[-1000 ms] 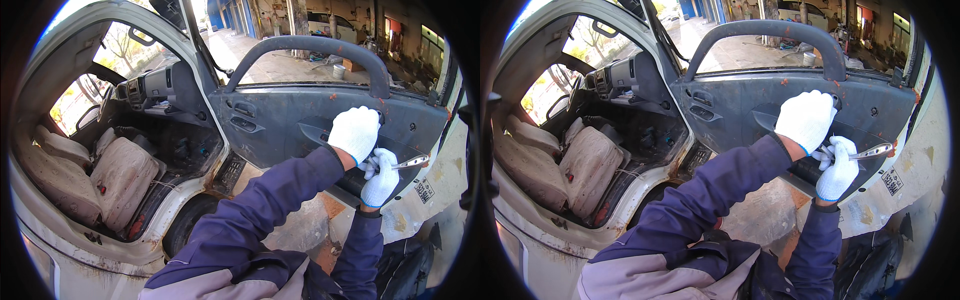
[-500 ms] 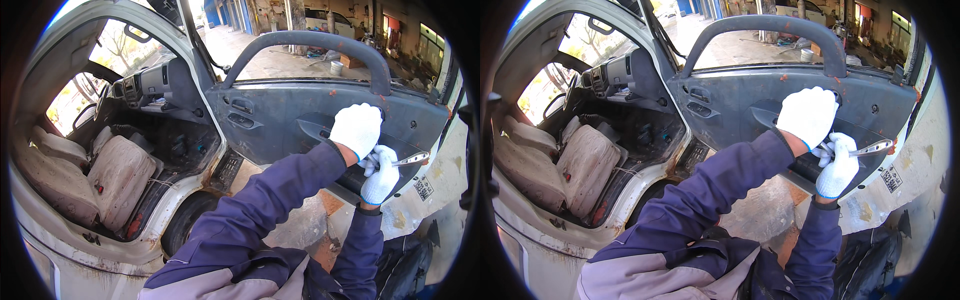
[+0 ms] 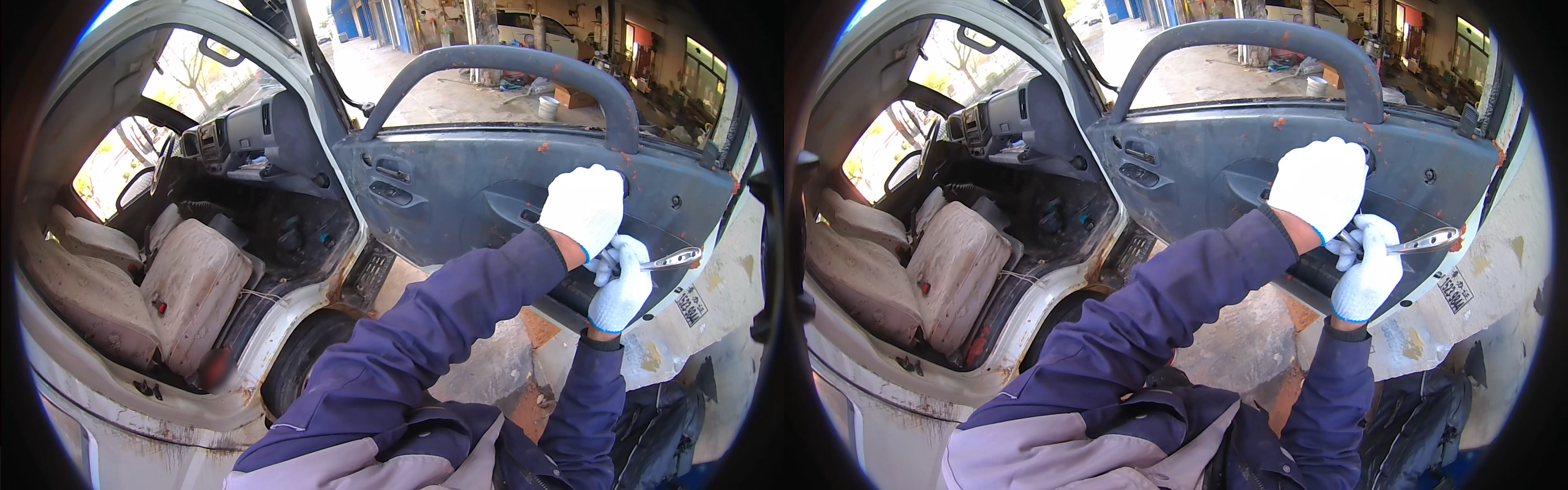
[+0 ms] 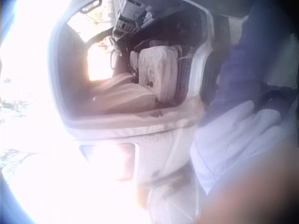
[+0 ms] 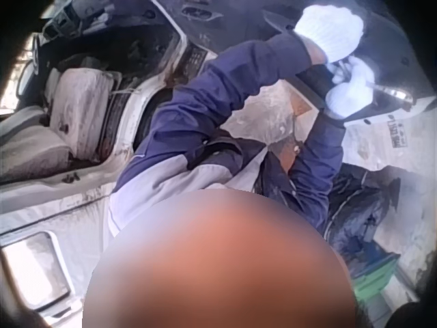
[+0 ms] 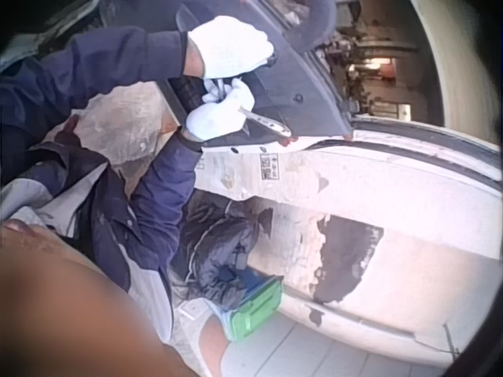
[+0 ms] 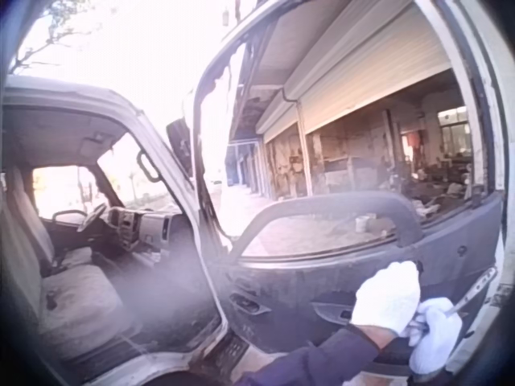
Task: The person opens the truck's driver-side door and uses a wrench to loosen and remove two bolts from the interior door panel. After removing the bolts, the person pulls the panel away from the door frame to detach it.
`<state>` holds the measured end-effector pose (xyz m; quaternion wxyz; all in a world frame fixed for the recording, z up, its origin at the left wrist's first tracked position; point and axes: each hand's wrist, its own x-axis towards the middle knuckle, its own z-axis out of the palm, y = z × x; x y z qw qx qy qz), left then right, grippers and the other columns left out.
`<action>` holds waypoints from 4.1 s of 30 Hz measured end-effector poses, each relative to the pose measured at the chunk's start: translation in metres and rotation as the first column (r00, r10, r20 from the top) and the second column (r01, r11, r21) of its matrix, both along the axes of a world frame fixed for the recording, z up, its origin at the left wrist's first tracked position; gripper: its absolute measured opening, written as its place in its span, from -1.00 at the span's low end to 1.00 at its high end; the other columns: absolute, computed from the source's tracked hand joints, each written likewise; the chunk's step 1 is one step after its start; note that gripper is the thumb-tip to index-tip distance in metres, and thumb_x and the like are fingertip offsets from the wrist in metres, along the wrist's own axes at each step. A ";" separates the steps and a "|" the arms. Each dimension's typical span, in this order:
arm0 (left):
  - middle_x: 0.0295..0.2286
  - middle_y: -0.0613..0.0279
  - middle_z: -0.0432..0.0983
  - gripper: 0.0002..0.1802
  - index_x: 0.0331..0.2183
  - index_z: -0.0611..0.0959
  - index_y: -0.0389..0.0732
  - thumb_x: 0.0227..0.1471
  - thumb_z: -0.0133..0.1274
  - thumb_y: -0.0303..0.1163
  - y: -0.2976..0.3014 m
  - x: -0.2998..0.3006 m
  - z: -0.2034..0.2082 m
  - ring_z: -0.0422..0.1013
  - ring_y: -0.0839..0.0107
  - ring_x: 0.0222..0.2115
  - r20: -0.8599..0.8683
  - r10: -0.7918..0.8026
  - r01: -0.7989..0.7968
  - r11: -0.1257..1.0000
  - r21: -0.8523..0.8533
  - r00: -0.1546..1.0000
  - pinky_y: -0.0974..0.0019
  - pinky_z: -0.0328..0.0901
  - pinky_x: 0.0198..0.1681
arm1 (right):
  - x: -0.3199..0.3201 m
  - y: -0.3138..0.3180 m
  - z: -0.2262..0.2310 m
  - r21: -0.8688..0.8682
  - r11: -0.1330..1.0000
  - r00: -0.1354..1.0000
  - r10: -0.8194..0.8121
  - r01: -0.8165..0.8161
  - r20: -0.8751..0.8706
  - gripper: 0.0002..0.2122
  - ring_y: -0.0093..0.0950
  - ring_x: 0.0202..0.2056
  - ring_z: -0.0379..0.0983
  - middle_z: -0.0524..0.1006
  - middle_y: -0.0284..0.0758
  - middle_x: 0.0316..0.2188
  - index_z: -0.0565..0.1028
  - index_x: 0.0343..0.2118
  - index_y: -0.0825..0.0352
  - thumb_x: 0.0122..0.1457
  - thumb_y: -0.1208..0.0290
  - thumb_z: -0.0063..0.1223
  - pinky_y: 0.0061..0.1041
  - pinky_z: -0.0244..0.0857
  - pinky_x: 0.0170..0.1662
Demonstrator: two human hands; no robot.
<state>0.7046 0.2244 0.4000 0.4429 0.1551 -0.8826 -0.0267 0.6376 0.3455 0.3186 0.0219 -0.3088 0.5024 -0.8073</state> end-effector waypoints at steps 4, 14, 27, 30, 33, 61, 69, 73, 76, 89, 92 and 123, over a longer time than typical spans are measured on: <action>-0.32 0.10 0.66 -0.84 -0.23 0.75 -0.17 0.26 0.16 -0.32 -0.004 0.006 -0.002 0.63 0.14 -0.28 -0.040 -0.065 0.060 0.992 -0.115 0.997 0.08 0.51 -0.19 | -0.002 0.000 -0.001 -0.005 1.000 1.000 0.020 -0.020 0.016 -0.76 -0.64 -0.59 0.40 0.55 -0.36 -0.46 0.65 -0.09 0.41 0.51 0.36 0.00 -0.62 0.33 -0.48; -0.31 0.09 0.67 -0.83 -0.23 0.74 -0.17 0.24 0.17 -0.30 -0.003 -0.001 -0.002 0.65 0.13 -0.27 -0.039 -0.033 0.032 0.999 -0.033 0.999 0.08 0.52 -0.18 | 0.001 -0.001 0.002 0.010 1.000 1.000 -0.017 0.017 -0.008 -0.76 -0.63 -0.58 0.41 0.55 -0.38 -0.47 0.66 -0.10 0.41 0.50 0.36 0.01 -0.61 0.28 -0.49; -0.32 0.08 0.70 -0.80 -0.22 0.78 -0.16 0.27 0.15 -0.28 -0.006 0.000 -0.002 0.68 0.14 -0.30 -0.007 -0.061 0.062 0.998 0.029 0.998 0.08 0.54 -0.20 | -0.001 -0.003 -0.002 0.016 1.000 1.000 -0.026 0.026 -0.009 -0.74 -0.63 -0.56 0.40 0.57 -0.37 -0.41 0.65 -0.07 0.40 0.54 0.33 -0.01 -0.62 0.17 -0.49; -0.33 0.09 0.70 -0.79 -0.23 0.78 -0.16 0.29 0.15 -0.26 -0.006 -0.002 -0.005 0.67 0.16 -0.28 -0.058 -0.069 0.071 0.997 0.021 0.996 0.09 0.54 -0.19 | -0.002 -0.003 -0.003 0.014 0.999 0.999 -0.039 0.040 -0.018 -0.74 -0.64 -0.56 0.37 0.57 -0.37 -0.42 0.66 -0.09 0.40 0.55 0.33 -0.02 -0.62 0.14 -0.49; -0.32 0.10 0.69 -0.77 -0.23 0.78 -0.17 0.31 0.14 -0.25 -0.008 0.002 -0.004 0.67 0.16 -0.27 -0.060 -0.097 0.096 0.995 -0.018 0.993 0.09 0.54 -0.18 | -0.001 -0.004 -0.001 0.019 0.997 0.997 -0.072 0.073 -0.034 -0.73 -0.66 -0.57 0.33 0.57 -0.37 -0.42 0.67 -0.10 0.39 0.55 0.33 -0.02 -0.61 0.13 -0.50; -0.17 0.09 0.61 -0.85 -0.10 0.67 -0.29 0.40 0.16 -0.42 -0.233 0.531 -0.443 0.57 0.21 -0.18 -0.333 0.914 0.817 0.003 0.577 0.231 0.05 0.56 -0.04 | -0.028 0.011 -0.032 0.156 0.766 0.587 -0.326 0.623 -0.741 -0.61 -0.64 -0.42 0.24 0.41 -0.34 -0.34 0.51 0.24 0.54 0.39 0.84 -0.07 -0.43 0.68 -0.08; -0.15 0.13 0.57 -0.74 -0.05 0.64 -0.25 0.43 0.14 -0.25 -0.486 0.611 -0.482 0.60 0.10 -0.06 -0.191 0.976 0.613 0.088 0.785 0.104 -0.04 0.58 0.09 | -0.030 -0.036 -0.019 0.087 0.427 0.424 -0.814 0.900 -0.396 -0.67 -0.30 -0.12 0.73 0.71 -0.07 -0.06 0.69 0.09 0.52 0.47 0.61 -0.11 -0.36 0.75 -0.04; 0.10 0.09 0.57 -0.53 0.17 0.66 -0.18 0.38 0.22 -0.12 -0.548 0.627 -0.491 0.47 0.05 0.15 0.114 0.983 0.478 -0.170 0.862 0.142 -0.10 0.43 0.11 | -0.039 -0.039 -0.011 0.208 0.023 0.154 -0.752 0.978 -0.641 -0.70 -0.25 -0.20 0.80 0.77 -0.02 -0.12 0.72 0.02 0.53 0.47 0.51 -0.03 -0.34 0.78 -0.12; 0.11 0.09 0.55 -0.48 0.22 0.64 -0.15 0.36 0.22 -0.11 -0.553 0.630 -0.493 0.44 0.11 0.10 0.204 0.961 0.398 -0.264 0.878 0.188 -0.13 0.38 0.18 | -0.044 -0.028 -0.011 0.095 -0.330 -0.078 -0.475 0.939 -0.877 -0.69 -0.25 -0.17 0.80 0.78 -0.02 -0.14 0.72 -0.02 0.57 0.49 0.47 -0.03 -0.34 0.78 -0.14; -0.28 0.30 0.66 -0.76 -0.02 0.75 -0.23 0.40 0.21 -0.32 -0.411 0.519 -0.509 0.54 0.48 -0.36 -0.010 0.722 0.313 -0.287 0.906 0.691 0.39 0.44 -0.27 | -0.073 0.009 -0.014 0.072 -0.585 -0.163 -0.339 0.808 -0.927 -0.76 -0.13 -0.19 0.76 0.79 -0.21 -0.13 0.80 -0.10 0.10 0.44 0.24 0.09 -0.12 0.61 -0.19; -0.29 0.29 0.66 -0.75 -0.01 0.75 -0.26 0.40 0.21 -0.32 -0.405 0.519 -0.500 0.55 0.49 -0.34 -0.020 0.674 0.317 -0.321 0.892 0.739 0.41 0.44 -0.26 | -0.066 0.002 -0.014 0.049 -0.688 -0.189 -0.267 0.724 -0.945 -0.77 -0.16 -0.23 0.77 0.80 -0.26 -0.16 0.79 -0.06 0.08 0.42 0.28 0.11 -0.13 0.62 -0.18; -0.18 0.10 0.73 -0.57 0.05 0.77 -0.22 0.11 0.36 -0.43 -0.384 0.459 -0.203 0.67 0.15 -0.16 -0.152 -0.045 0.145 0.649 0.747 0.987 0.17 0.55 -0.02 | 0.299 -0.412 -0.084 0.549 0.733 0.907 0.401 -0.402 0.129 -0.56 -0.63 -0.50 0.47 0.55 -0.39 -0.44 0.63 -0.01 0.42 0.66 0.10 -0.15 -0.58 0.38 -0.41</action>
